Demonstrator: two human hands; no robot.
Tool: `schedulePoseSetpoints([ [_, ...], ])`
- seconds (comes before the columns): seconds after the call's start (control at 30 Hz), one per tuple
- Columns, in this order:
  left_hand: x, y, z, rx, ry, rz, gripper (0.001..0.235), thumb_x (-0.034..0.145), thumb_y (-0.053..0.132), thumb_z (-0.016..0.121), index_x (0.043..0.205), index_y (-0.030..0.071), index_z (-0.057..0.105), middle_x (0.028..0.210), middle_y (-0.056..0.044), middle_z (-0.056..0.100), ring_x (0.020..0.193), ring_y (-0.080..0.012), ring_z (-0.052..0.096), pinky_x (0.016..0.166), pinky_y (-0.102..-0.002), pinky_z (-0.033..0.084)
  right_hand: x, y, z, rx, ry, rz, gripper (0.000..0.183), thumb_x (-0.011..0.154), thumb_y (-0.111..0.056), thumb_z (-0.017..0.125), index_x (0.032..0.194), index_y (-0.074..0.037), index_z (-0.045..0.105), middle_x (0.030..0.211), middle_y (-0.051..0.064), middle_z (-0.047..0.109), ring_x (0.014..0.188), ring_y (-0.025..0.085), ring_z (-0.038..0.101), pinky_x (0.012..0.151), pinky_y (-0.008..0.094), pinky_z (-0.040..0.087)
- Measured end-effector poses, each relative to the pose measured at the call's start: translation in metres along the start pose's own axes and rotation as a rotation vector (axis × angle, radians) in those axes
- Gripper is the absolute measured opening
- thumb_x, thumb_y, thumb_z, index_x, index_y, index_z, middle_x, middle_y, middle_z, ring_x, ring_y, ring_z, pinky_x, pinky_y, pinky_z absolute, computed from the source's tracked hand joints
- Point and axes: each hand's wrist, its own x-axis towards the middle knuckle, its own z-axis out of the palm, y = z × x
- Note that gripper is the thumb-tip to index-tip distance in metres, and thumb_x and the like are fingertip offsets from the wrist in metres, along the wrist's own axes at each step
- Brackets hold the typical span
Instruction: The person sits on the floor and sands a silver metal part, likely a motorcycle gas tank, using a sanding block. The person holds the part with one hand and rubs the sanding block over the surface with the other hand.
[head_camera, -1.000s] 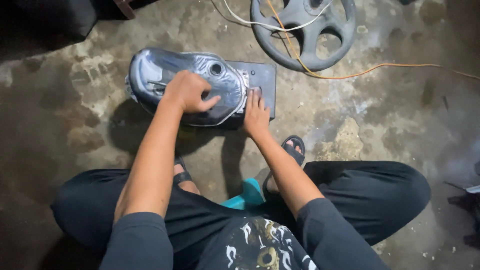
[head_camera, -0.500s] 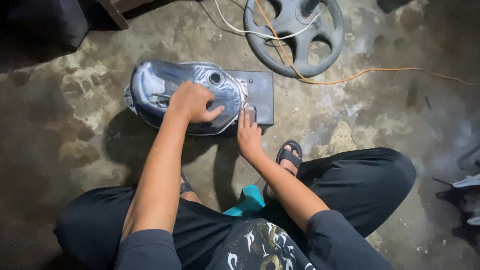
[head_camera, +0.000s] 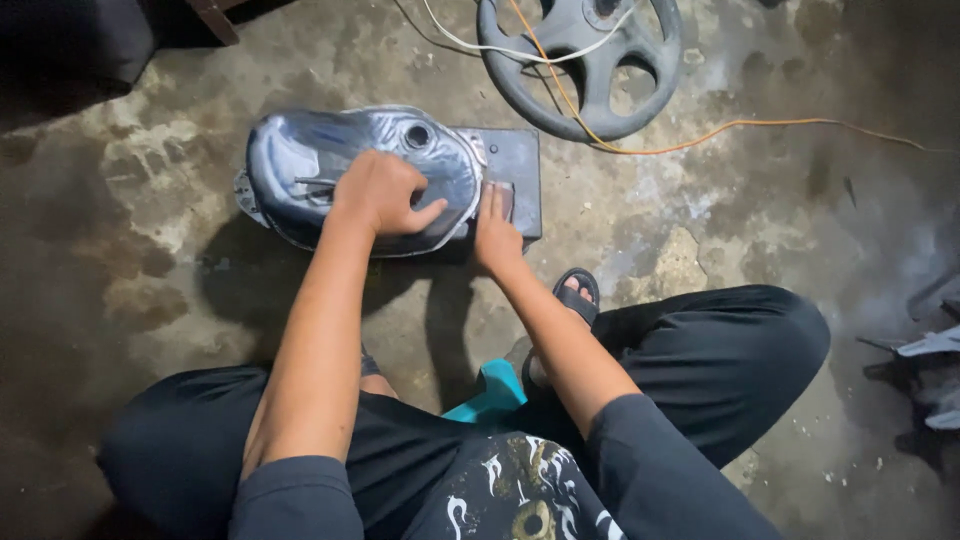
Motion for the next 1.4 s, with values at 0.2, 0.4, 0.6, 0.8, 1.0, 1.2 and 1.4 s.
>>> schedulePoseSetpoints([
  [0.2, 0.000, -0.001, -0.005, -0.062, 0.004, 0.012, 0.056, 0.085, 0.069, 0.054, 0.061, 0.019, 0.063, 0.057, -0.003, 0.065, 0.065, -0.0267, 0.068, 0.069, -0.040, 0.054, -0.053, -0.029, -0.018, -0.077, 0.008, -0.006, 0.081, 0.092, -0.001, 0.049, 0.165, -0.006, 0.014, 0.171, 0.016, 0.010, 0.084, 0.041, 0.076, 0.066, 0.046, 0.063],
  [0.4, 0.005, -0.002, -0.001, -0.019, 0.049, 0.007, 0.054, 0.077, 0.071, 0.056, 0.063, 0.020, 0.066, 0.060, -0.004, 0.067, 0.070, -0.0269, 0.072, 0.068, -0.039, 0.056, 0.020, 0.003, 0.014, -0.081, 0.161, -0.040, 0.077, 0.090, -0.003, 0.049, 0.162, -0.001, 0.022, 0.166, 0.023, 0.026, 0.081, 0.043, 0.075, 0.062, 0.047, 0.062],
  [0.6, 0.005, 0.004, -0.001, -0.046, 0.081, -0.011, 0.052, 0.075, 0.070, 0.057, 0.061, 0.021, 0.067, 0.059, -0.003, 0.067, 0.068, -0.0278, 0.071, 0.067, -0.039, 0.056, -0.009, -0.008, -0.001, -0.140, 0.142, -0.068, 0.078, 0.090, -0.004, 0.047, 0.163, -0.005, 0.021, 0.163, 0.019, 0.031, 0.079, 0.037, 0.077, 0.061, 0.044, 0.063],
  [0.8, 0.007, 0.005, -0.006, -0.055, 0.051, -0.025, 0.053, 0.075, 0.071, 0.055, 0.064, 0.021, 0.069, 0.063, -0.004, 0.070, 0.072, -0.0281, 0.072, 0.069, -0.040, 0.057, -0.003, -0.014, 0.010, -0.124, 0.109, -0.052, 0.075, 0.090, -0.003, 0.048, 0.162, -0.003, 0.023, 0.166, 0.022, 0.026, 0.081, 0.035, 0.077, 0.064, 0.044, 0.063],
  [1.0, 0.012, 0.000, 0.016, -0.062, 0.118, -0.025, 0.050, 0.076, 0.069, 0.058, 0.062, 0.022, 0.066, 0.060, -0.001, 0.067, 0.068, -0.0261, 0.071, 0.068, -0.039, 0.055, 0.061, 0.024, 0.035, -0.173, 0.060, -0.109, 0.073, 0.094, -0.006, 0.045, 0.164, -0.005, 0.021, 0.167, 0.019, 0.026, 0.087, 0.038, 0.077, 0.067, 0.047, 0.063],
  [1.2, 0.012, 0.000, 0.024, -0.064, 0.144, -0.061, 0.049, 0.081, 0.064, 0.055, 0.062, 0.020, 0.066, 0.060, -0.004, 0.066, 0.067, -0.0291, 0.069, 0.067, -0.041, 0.054, 0.018, 0.012, -0.004, -0.257, -0.216, -0.211, 0.079, 0.093, -0.001, 0.040, 0.164, -0.001, 0.005, 0.169, 0.025, 0.008, 0.100, 0.039, 0.075, 0.079, 0.049, 0.062],
  [1.4, 0.013, 0.002, 0.032, -0.005, 0.183, -0.096, 0.050, 0.083, 0.064, 0.052, 0.063, 0.020, 0.067, 0.061, -0.005, 0.066, 0.067, -0.0285, 0.069, 0.067, -0.042, 0.053, 0.074, 0.041, -0.011, -0.388, -0.293, -0.329, 0.080, 0.094, -0.006, 0.041, 0.163, 0.001, 0.001, 0.168, 0.030, 0.005, 0.106, 0.040, 0.073, 0.082, 0.049, 0.061],
])
